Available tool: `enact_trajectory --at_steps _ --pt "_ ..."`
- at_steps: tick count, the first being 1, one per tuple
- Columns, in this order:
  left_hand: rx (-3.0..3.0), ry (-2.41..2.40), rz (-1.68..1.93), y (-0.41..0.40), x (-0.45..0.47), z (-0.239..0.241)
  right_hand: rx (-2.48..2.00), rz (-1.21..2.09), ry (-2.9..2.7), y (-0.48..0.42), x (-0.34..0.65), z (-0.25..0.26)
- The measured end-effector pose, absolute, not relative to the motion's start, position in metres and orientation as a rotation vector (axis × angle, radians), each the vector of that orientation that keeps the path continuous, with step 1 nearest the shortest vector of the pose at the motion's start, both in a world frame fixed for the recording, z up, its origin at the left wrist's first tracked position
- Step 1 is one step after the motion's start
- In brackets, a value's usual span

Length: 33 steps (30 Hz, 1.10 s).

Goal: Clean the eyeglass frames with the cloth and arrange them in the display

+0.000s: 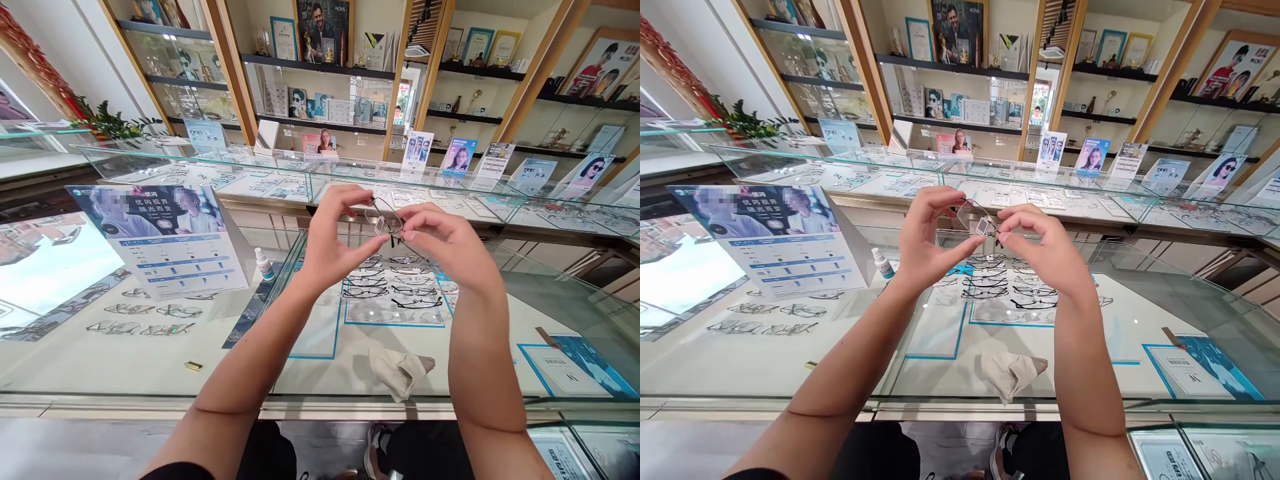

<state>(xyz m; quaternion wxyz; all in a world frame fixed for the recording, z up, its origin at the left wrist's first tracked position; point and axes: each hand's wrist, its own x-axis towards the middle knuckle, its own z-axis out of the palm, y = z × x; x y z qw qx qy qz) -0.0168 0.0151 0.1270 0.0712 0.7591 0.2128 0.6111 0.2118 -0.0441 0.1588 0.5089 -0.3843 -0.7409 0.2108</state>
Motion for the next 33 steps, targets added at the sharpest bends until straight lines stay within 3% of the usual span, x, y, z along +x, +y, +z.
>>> enact_trajectory --at_steps 11,21,29,33 --pt "2.253 0.611 1.555 -0.002 -0.027 0.091 -0.941 1.037 -1.633 -0.043 0.205 0.105" --pt "1.914 1.033 1.605 0.013 -0.031 0.016 -0.784 1.120 -1.186 -0.006 0.190 0.033" --pt "1.787 1.132 1.031 0.021 -0.025 -0.008 -0.770 1.059 -1.067 0.006 0.192 0.018" --pt "1.693 1.037 0.965 0.028 -0.022 -0.014 -0.751 1.106 -1.073 0.004 0.189 0.020"
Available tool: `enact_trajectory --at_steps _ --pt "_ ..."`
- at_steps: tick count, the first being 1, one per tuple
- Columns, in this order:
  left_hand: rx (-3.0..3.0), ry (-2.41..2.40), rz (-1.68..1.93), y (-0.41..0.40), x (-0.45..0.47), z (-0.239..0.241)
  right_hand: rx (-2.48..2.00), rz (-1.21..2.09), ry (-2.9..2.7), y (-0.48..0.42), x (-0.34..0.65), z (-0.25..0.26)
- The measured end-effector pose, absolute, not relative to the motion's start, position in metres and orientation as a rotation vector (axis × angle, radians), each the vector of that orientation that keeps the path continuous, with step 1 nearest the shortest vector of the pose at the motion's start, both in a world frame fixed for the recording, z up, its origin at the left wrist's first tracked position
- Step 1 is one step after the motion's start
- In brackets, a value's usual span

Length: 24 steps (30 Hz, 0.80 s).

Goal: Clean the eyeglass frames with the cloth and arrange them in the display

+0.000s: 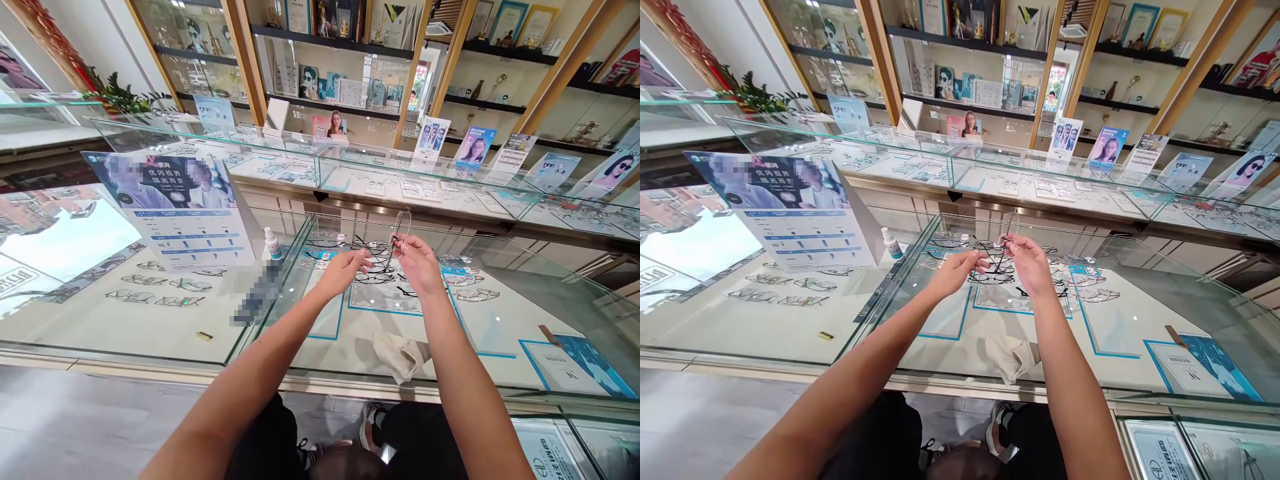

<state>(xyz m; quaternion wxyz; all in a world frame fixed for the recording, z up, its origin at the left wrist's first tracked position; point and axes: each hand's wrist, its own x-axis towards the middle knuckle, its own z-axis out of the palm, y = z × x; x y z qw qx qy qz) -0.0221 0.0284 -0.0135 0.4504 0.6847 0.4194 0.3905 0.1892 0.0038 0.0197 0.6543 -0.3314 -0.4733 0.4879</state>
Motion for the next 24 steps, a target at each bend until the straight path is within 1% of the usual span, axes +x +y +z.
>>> enact_trajectory --at_steps 9,16,21,24 --pt "1.497 0.941 1.032 0.035 -0.022 -0.015 -0.781 1.155 -1.117 0.004 0.185 0.016" --pt "1.734 0.899 1.180 0.029 -0.023 -0.011 -0.889 1.118 -1.183 0.009 0.177 0.006" --pt "1.882 0.875 1.214 0.030 -0.024 -0.013 -0.952 1.204 -1.148 0.011 0.173 0.000" --pt "1.927 0.872 1.251 0.031 -0.023 -0.014 -0.961 1.188 -1.148 0.012 0.172 -0.003"
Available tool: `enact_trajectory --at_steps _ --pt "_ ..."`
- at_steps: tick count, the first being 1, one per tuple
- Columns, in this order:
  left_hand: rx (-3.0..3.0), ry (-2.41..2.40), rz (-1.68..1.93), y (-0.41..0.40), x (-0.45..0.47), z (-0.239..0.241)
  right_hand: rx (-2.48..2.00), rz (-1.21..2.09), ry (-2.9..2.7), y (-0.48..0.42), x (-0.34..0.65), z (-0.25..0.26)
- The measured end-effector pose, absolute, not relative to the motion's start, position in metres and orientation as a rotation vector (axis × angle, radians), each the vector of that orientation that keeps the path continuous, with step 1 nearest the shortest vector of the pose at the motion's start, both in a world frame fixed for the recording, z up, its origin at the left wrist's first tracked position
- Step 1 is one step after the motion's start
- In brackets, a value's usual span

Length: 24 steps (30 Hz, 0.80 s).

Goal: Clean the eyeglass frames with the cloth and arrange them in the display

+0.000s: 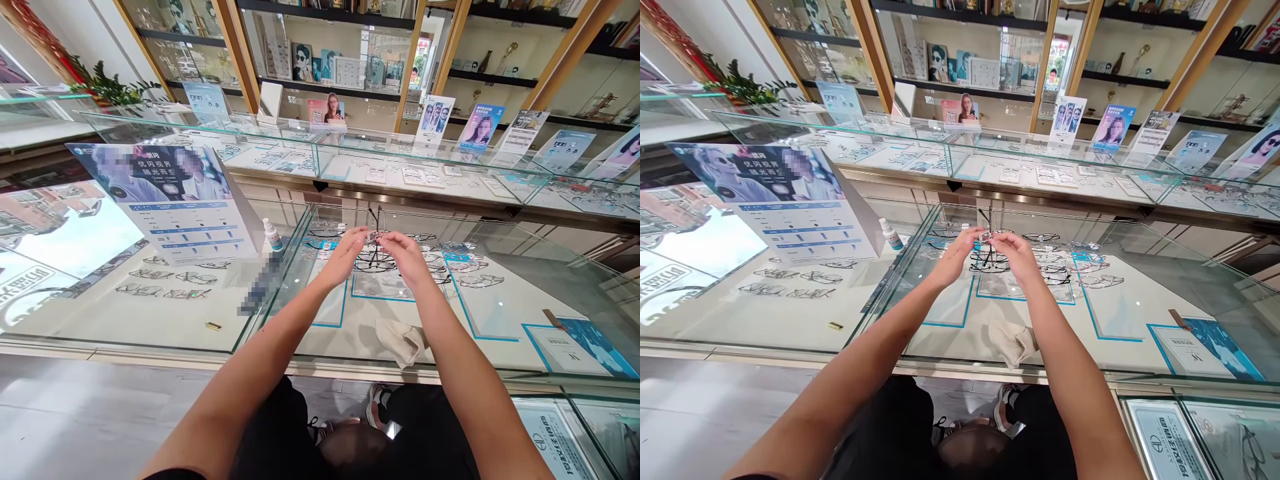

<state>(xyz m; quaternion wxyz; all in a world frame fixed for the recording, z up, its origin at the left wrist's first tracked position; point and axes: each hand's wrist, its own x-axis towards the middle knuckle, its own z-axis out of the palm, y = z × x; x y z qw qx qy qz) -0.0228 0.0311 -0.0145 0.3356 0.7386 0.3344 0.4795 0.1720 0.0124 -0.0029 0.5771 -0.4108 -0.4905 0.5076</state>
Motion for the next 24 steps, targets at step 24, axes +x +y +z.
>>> enact_trajectory --at_steps 24 --pt "1.672 1.163 1.309 0.014 -0.017 -0.009 -1.108 0.448 -1.475 0.005 0.149 -0.020"
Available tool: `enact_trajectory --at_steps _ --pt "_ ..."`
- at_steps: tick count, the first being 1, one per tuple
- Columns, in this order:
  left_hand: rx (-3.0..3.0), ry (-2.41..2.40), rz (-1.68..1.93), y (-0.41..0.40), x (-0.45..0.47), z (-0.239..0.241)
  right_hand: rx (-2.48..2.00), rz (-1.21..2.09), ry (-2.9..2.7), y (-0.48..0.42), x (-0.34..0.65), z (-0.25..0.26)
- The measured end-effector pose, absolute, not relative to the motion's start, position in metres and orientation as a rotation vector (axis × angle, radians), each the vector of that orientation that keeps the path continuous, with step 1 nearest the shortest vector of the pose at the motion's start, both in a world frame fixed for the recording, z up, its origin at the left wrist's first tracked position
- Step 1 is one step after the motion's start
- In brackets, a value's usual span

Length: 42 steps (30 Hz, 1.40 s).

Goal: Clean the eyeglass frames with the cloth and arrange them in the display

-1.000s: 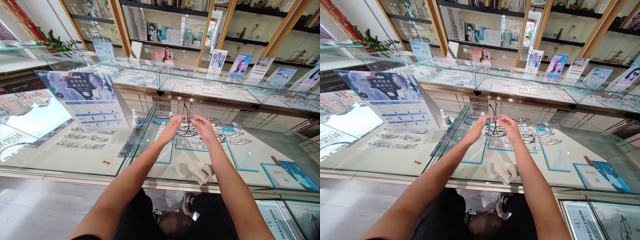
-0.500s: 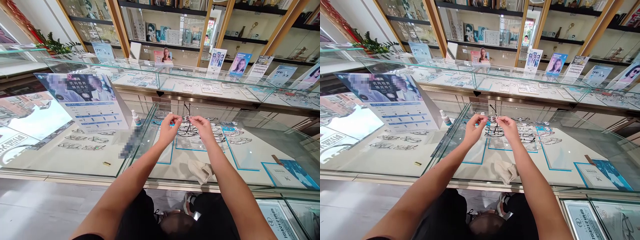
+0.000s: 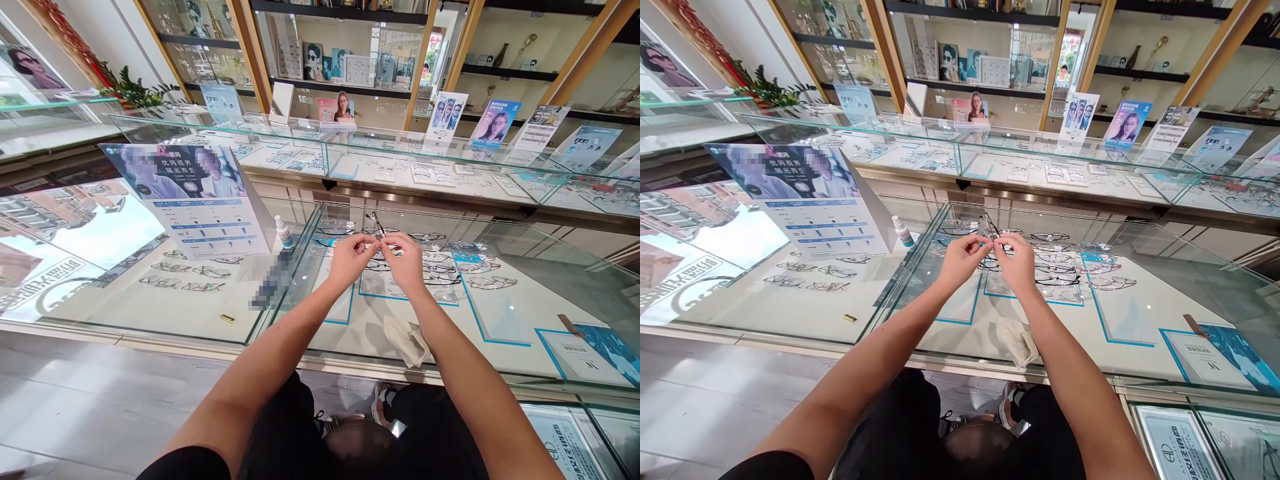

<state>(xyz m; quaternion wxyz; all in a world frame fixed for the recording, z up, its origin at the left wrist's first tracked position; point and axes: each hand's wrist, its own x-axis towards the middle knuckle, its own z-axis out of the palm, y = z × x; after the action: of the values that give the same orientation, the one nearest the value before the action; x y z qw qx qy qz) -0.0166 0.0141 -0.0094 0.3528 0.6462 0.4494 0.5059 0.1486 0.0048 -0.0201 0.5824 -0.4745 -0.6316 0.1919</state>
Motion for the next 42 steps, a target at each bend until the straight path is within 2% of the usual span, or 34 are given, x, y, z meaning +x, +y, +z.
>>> enact_trajectory --at_steps 10,15,18,21,25,28,31,42 --pt "1.636 1.218 1.363 0.026 -0.024 -0.009 -1.048 0.444 -1.596 0.000 0.146 -0.015" --pt "1.837 1.298 1.368 0.023 -0.048 0.024 -1.100 0.466 -1.328 0.012 0.162 -0.014" --pt "2.101 1.425 1.142 0.016 -0.070 0.053 -1.110 0.515 -1.253 0.020 0.172 -0.017" --pt "2.404 1.518 0.741 0.011 -0.091 0.069 -1.106 0.549 -1.274 0.025 0.176 -0.019" --pt "2.623 1.612 0.183 0.013 -0.111 0.061 -1.104 0.584 -1.330 0.026 0.175 -0.021" --pt "2.700 1.646 -0.101 0.016 -0.119 0.044 -1.081 0.607 -1.361 0.025 0.174 -0.021" --pt "2.737 1.660 -0.216 0.020 -0.121 0.030 -1.068 0.625 -1.381 0.024 0.174 -0.021" --pt "2.711 1.704 -0.239 0.031 -0.117 0.015 -1.171 0.735 -1.396 0.012 0.169 -0.012"
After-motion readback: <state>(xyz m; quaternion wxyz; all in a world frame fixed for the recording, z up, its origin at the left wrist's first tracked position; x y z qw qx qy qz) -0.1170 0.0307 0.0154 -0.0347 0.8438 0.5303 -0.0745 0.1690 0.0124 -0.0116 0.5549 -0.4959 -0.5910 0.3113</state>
